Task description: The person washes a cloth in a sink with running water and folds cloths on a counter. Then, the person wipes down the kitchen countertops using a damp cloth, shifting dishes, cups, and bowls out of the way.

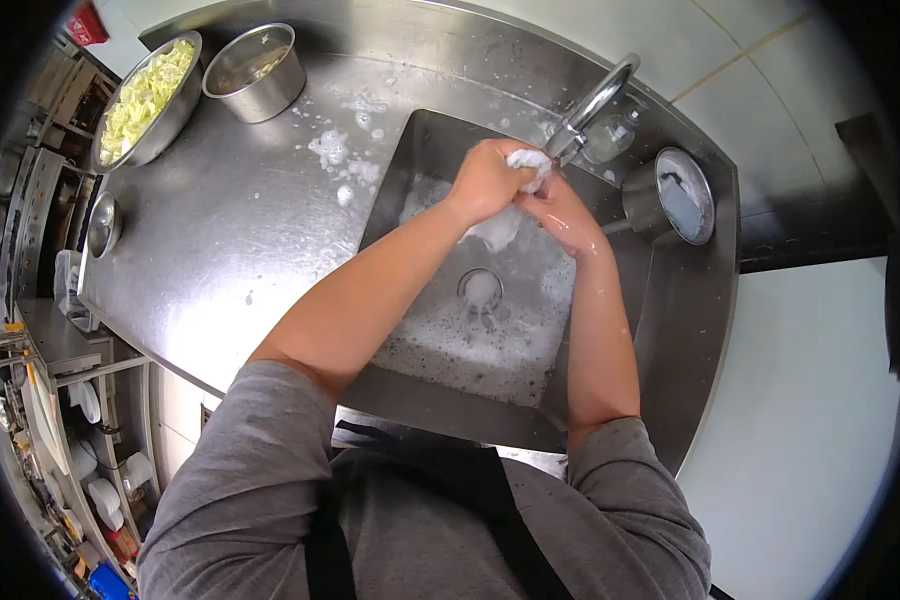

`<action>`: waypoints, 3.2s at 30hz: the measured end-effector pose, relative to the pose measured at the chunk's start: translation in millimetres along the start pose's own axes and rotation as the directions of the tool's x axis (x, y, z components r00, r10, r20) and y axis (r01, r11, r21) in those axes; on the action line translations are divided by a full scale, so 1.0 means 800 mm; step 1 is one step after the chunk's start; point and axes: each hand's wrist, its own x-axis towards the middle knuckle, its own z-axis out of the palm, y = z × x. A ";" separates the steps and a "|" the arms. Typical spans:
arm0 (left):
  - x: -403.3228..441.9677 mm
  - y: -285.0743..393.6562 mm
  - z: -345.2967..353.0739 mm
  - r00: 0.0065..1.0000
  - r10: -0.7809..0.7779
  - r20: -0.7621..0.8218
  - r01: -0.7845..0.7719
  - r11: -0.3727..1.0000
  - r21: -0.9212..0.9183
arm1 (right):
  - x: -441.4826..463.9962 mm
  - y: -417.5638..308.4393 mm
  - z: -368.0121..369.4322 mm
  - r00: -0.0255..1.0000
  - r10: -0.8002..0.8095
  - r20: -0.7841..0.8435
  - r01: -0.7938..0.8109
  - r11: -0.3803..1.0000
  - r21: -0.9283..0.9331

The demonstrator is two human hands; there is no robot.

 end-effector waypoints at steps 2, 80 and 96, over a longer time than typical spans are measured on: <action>0.004 0.005 -0.006 0.997 -0.067 0.037 0.070 0.993 -0.093 | 0.003 0.008 -0.001 0.989 0.116 0.089 -0.118 0.993 0.022; 0.009 -0.035 0.018 0.801 -0.592 0.085 0.282 0.249 -0.927 | 0.008 0.003 0.090 0.713 -0.127 -0.690 0.163 0.987 -0.014; -0.054 -0.025 -0.033 0.641 -0.311 0.702 0.614 0.757 -0.225 | 0.014 -0.044 0.050 0.992 0.110 0.055 -0.117 0.983 0.139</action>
